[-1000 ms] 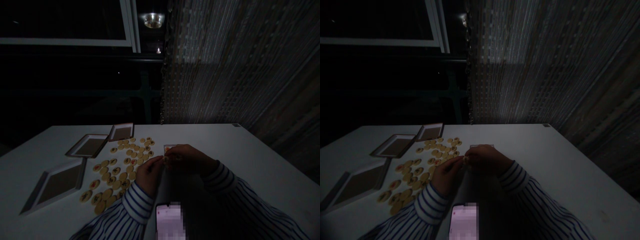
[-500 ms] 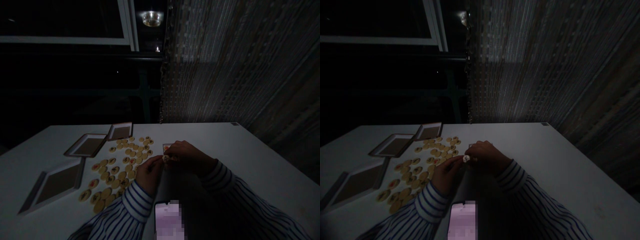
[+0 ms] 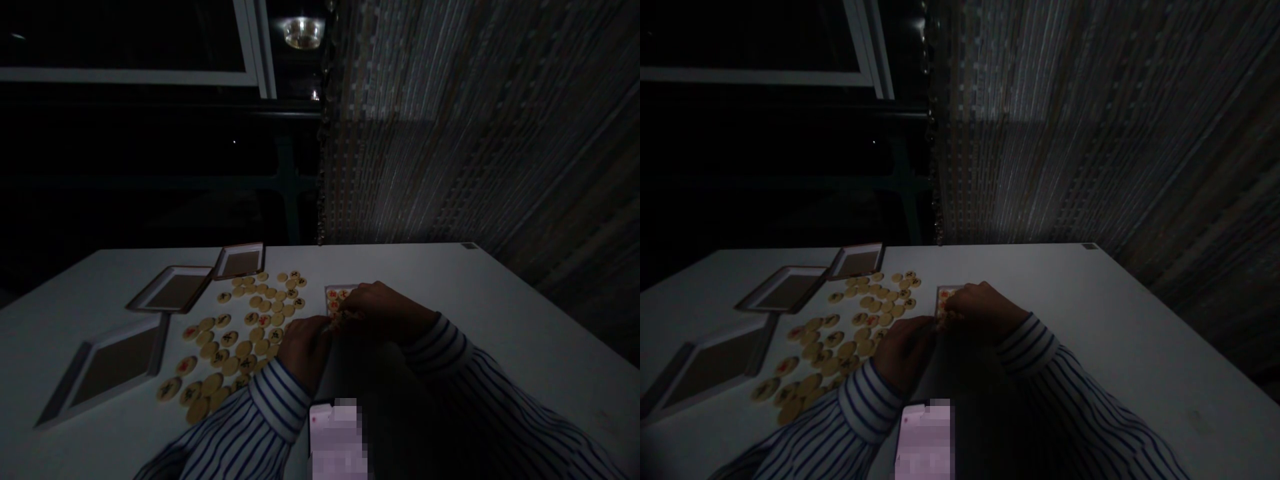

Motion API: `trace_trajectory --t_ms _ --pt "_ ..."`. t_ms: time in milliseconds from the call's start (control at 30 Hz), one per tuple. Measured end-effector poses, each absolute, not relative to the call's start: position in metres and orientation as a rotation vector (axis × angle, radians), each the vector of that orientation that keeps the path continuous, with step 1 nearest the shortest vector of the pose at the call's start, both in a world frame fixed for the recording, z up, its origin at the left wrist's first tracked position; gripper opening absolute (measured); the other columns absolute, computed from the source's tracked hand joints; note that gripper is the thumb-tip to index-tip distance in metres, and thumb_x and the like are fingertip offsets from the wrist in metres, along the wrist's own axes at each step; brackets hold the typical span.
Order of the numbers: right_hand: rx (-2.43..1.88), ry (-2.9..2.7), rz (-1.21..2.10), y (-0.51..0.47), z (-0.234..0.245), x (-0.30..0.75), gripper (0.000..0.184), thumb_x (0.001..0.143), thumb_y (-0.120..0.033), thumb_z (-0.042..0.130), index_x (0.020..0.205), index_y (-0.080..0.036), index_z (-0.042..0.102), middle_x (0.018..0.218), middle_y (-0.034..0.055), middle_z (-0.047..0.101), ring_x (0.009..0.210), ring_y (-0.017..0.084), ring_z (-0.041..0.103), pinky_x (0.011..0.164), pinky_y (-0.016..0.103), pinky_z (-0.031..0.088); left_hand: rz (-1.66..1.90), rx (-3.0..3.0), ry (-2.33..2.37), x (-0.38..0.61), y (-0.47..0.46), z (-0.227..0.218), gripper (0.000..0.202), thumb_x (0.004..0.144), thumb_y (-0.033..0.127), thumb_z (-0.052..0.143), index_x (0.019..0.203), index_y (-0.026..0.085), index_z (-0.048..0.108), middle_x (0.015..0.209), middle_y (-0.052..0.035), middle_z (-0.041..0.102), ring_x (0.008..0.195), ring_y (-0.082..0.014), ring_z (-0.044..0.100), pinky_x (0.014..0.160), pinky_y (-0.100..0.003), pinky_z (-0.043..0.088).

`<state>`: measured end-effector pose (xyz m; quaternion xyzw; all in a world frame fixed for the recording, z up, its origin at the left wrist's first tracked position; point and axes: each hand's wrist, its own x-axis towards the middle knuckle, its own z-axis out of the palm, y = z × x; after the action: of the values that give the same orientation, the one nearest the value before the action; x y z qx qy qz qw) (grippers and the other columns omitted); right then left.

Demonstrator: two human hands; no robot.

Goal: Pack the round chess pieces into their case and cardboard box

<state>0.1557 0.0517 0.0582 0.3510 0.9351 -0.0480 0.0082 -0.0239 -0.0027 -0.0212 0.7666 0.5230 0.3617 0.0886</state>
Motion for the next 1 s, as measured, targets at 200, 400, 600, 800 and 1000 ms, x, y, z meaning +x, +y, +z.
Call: trace_trajectory --t_ms 200,400,600,800,1000 --pt "1.104 2.861 -0.075 0.0506 0.0588 0.1574 0.032 0.076 -0.048 0.045 0.086 -0.022 0.061 0.084 0.0047 0.064 0.076 0.018 0.058 0.061 0.025 0.036 1.031 2.406 1.547 -0.0265 -0.0008 -0.0285 0.023 0.079 0.024 0.045 0.096 0.016 0.059 0.09 -0.007 0.065 0.082 -0.0194 0.058 0.073 -0.035 0.047" --pt "1.138 2.782 -0.049 0.0489 0.0579 0.1528 0.033 0.079 -0.047 0.041 0.081 -0.02 0.061 0.082 0.0054 0.064 0.071 0.015 0.058 0.057 0.023 0.035 0.946 2.392 1.539 -0.0247 -0.0008 -0.028 0.022 0.079 0.023 0.045 0.095 0.018 0.059 0.09 -0.0053 0.065 0.082 -0.0199 0.057 0.073 -0.035 0.046" --pt "1.105 2.793 0.005 0.0512 0.0524 0.1531 0.035 0.079 -0.049 0.039 0.08 -0.022 0.062 0.082 0.0045 0.065 0.072 0.017 0.059 0.057 0.025 0.037 0.933 2.365 1.549 -0.0225 -0.0023 -0.0232 0.024 0.082 0.028 0.041 0.093 0.018 0.059 0.088 -0.0051 0.065 0.081 -0.0199 0.057 0.073 -0.036 0.045" --pt "1.122 2.767 0.002 0.0503 0.0536 0.1523 0.034 0.077 -0.047 0.041 0.08 -0.022 0.063 0.084 0.0052 0.065 0.075 0.019 0.06 0.059 0.025 0.039 0.945 2.407 1.525 -0.0246 -0.0018 -0.0273 0.023 0.081 0.026 0.042 0.095 0.019 0.059 0.089 -0.0054 0.065 0.082 -0.0201 0.057 0.072 -0.035 0.044" --pt "1.152 2.766 -0.016 0.0486 0.0549 0.1518 0.029 0.076 -0.043 0.045 0.083 -0.023 0.063 0.083 0.0056 0.065 0.074 0.018 0.059 0.061 0.026 0.039 0.933 2.401 1.511 -0.0241 -0.0015 -0.0268 0.024 0.082 0.027 0.041 0.096 0.02 0.059 0.089 -0.005 0.065 0.081 -0.0195 0.057 0.072 -0.034 0.044"
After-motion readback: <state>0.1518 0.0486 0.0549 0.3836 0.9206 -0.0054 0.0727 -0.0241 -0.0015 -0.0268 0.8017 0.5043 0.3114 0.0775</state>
